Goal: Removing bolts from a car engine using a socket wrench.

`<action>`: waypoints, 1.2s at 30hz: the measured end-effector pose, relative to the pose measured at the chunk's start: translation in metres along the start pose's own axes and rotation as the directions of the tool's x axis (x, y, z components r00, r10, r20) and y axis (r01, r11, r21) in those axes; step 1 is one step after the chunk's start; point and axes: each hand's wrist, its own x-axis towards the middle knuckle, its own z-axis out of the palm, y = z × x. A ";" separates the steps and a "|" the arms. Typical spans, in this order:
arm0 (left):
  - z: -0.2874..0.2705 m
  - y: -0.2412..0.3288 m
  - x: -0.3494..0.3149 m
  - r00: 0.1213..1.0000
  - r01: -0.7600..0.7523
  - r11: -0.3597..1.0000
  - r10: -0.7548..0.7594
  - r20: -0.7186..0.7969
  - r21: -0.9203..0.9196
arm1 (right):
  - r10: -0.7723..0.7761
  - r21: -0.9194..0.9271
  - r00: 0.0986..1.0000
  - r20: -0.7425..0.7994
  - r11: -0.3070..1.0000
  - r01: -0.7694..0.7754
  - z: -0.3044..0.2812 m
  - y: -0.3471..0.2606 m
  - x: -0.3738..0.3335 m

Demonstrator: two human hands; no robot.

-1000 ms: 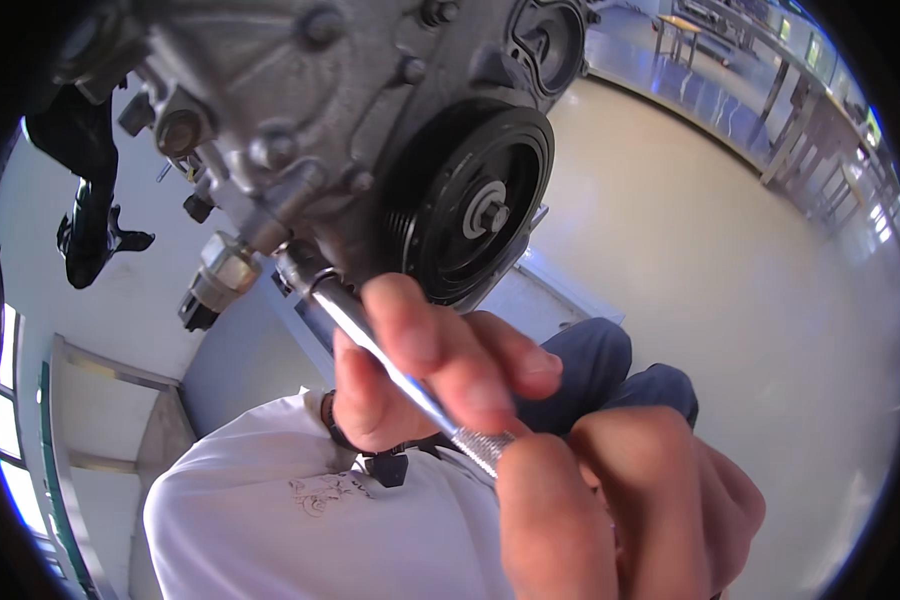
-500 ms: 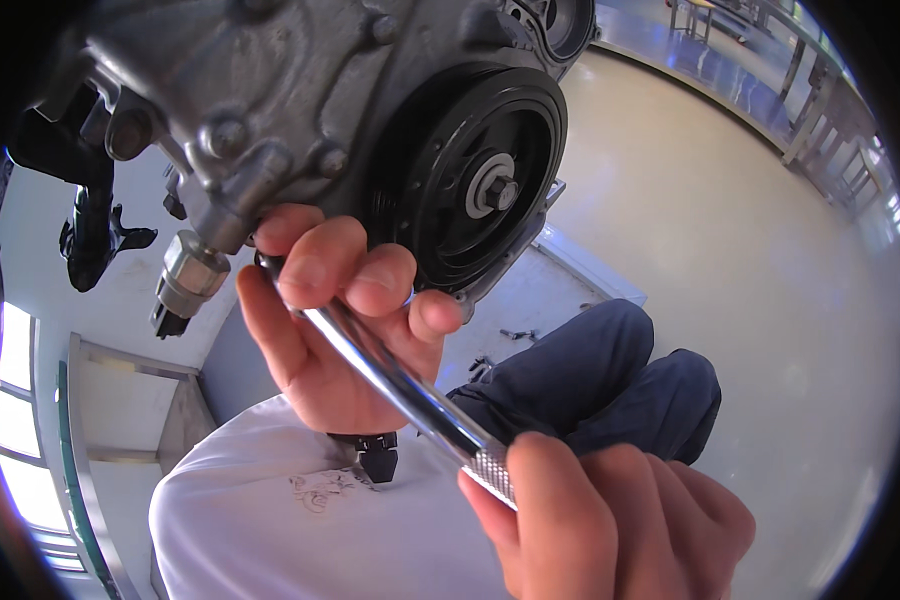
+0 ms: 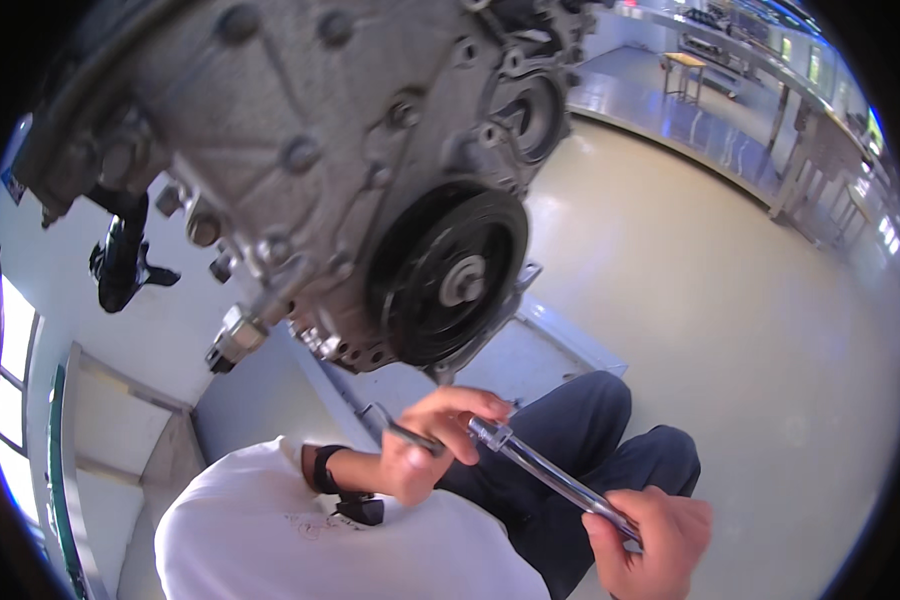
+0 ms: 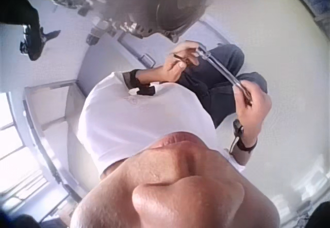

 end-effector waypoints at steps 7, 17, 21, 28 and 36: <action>-0.072 -0.217 -0.174 0.319 0.727 0.089 -0.922 -0.220 0.681 | 0.461 0.347 0.884 0.081 0.818 -0.458 0.008 0.066 0.003; -0.045 -0.204 -0.096 0.373 0.822 0.071 -0.817 -0.440 0.565 | 0.201 0.542 0.977 -0.073 0.830 -0.130 -0.001 0.026 0.058; -0.001 -0.105 0.015 0.714 0.683 0.655 -0.691 -0.111 0.323 | -0.112 0.315 0.977 -0.184 0.934 0.166 -0.004 0.000 0.097; 0.024 0.028 0.124 0.994 -0.048 0.900 0.002 -0.105 -0.434 | -0.228 0.204 0.939 -0.256 0.937 0.283 -0.003 -0.033 0.116; 0.017 0.018 0.097 0.942 -0.335 0.796 0.287 -0.173 -0.504 | -0.093 0.410 0.995 -0.023 0.907 0.094 -0.004 -0.054 0.151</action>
